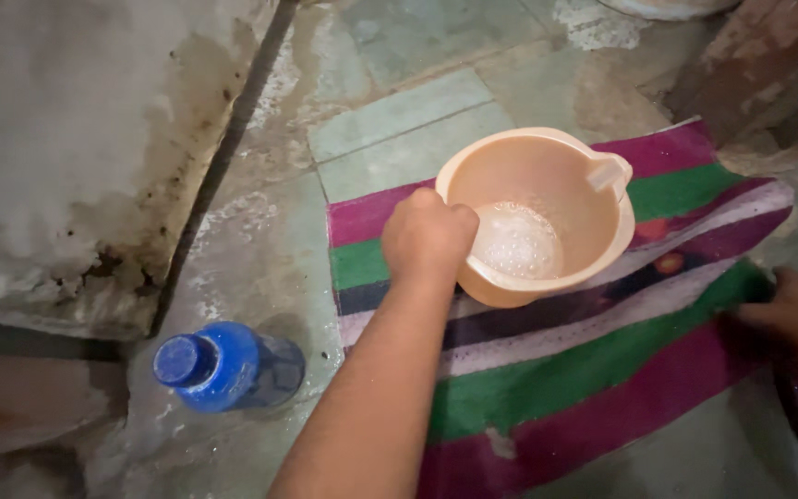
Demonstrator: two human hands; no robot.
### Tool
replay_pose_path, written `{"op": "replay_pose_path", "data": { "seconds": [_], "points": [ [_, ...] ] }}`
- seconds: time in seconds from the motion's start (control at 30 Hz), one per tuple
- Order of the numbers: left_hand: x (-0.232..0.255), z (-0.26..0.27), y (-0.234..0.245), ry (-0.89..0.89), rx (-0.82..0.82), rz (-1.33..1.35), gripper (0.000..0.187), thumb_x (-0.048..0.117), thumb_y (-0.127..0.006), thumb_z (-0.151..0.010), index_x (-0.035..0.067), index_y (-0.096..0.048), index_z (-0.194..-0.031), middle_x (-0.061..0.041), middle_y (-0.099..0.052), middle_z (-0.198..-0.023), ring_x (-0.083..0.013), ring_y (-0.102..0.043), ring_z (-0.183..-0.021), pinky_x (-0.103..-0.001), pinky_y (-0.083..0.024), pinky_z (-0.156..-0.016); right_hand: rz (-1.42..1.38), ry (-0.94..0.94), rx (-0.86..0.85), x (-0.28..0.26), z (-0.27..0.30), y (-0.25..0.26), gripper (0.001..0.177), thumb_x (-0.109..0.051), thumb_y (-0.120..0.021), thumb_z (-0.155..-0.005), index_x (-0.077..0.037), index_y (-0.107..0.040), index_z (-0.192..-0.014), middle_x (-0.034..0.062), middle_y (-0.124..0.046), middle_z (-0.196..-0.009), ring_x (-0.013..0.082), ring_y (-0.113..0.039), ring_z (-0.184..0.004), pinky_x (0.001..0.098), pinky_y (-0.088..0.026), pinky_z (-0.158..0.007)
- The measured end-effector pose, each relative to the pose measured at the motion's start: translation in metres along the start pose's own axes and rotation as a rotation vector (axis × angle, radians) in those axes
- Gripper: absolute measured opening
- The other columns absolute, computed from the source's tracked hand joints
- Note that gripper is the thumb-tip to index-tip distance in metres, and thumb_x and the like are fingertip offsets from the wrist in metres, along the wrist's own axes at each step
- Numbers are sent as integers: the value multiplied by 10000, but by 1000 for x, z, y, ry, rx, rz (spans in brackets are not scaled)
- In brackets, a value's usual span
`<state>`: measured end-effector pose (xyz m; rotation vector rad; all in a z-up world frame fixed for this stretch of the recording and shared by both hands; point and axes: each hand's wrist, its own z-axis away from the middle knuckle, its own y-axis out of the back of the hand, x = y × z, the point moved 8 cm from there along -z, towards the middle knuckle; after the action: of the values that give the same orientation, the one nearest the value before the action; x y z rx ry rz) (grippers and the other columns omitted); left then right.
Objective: The person prepares a soapy solution by pouring liquid detergent into a jug of water and mixing it by hand. They then pour the soapy water onto a striped mat on the floor and scrub the mat with a pink brush, working the soap into the fabric.
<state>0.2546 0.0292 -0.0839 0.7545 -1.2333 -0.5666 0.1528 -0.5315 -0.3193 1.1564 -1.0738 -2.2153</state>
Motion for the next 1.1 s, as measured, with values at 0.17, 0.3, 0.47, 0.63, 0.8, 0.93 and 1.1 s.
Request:
{"op": "replay_pose_path", "data": {
  "seconds": [0.17,0.3,0.47,0.63,0.8,0.93,1.1],
  "points": [
    [-2,-3,-1,29,20,3,362,263,-634,-749,20,-770,-981,-284,-714,-1039,-449,-694,-1011,-521,-532,-924,-21,-53,-145,50,-29,-17,668,-347,-839,-781,50,-690,-1297,281,-742,-1148,425,-757,-1006,524,-604,-873],
    [-2,-2,1,4,46,1,361,267,-632,-748,17,-776,-965,-285,-717,-1031,-451,-694,-1008,-521,-531,-924,140,-216,-226,87,-18,-25,680,-484,-803,-815,27,-739,-1259,262,-757,-1152,392,-763,-1024,489,-593,-900],
    [-1,-1,1,0,46,-7,363,274,-632,-750,9,-773,-954,-295,-714,-1010,-455,-696,-993,-527,-531,-914,287,-393,-304,112,-9,-14,749,-592,-845,-749,30,-776,-1160,277,-782,-1071,398,-752,-996,470,-618,-884],
    [-4,-5,-1,-20,66,-1,371,267,-633,-722,6,-771,-948,-297,-714,-979,-470,-696,-958,-534,-539,-889,197,-165,-254,104,-5,-20,646,-462,-835,-748,81,-761,-1090,292,-747,-967,425,-722,-908,518,-593,-805],
    [-6,-8,-4,-51,96,-32,384,285,-642,-725,-10,-768,-937,-312,-705,-954,-482,-696,-936,-547,-540,-873,234,-171,-158,117,11,2,590,-376,-832,-722,87,-768,-1082,252,-782,-947,372,-756,-893,476,-620,-814],
    [-8,-11,-6,-77,89,-70,394,285,-649,-718,-25,-763,-933,-332,-692,-947,-496,-689,-937,-559,-534,-872,239,-201,-109,134,20,1,611,-396,-811,-692,84,-776,-1068,256,-789,-954,365,-755,-907,464,-586,-833],
    [2,-4,1,-64,67,-69,369,256,-638,-729,-49,-755,-900,-330,-694,-866,-477,-707,-800,-549,-561,-756,217,-207,-118,149,47,1,616,-463,-742,-708,118,-801,-905,269,-759,-879,390,-729,-819,492,-565,-778]
  ]
}}
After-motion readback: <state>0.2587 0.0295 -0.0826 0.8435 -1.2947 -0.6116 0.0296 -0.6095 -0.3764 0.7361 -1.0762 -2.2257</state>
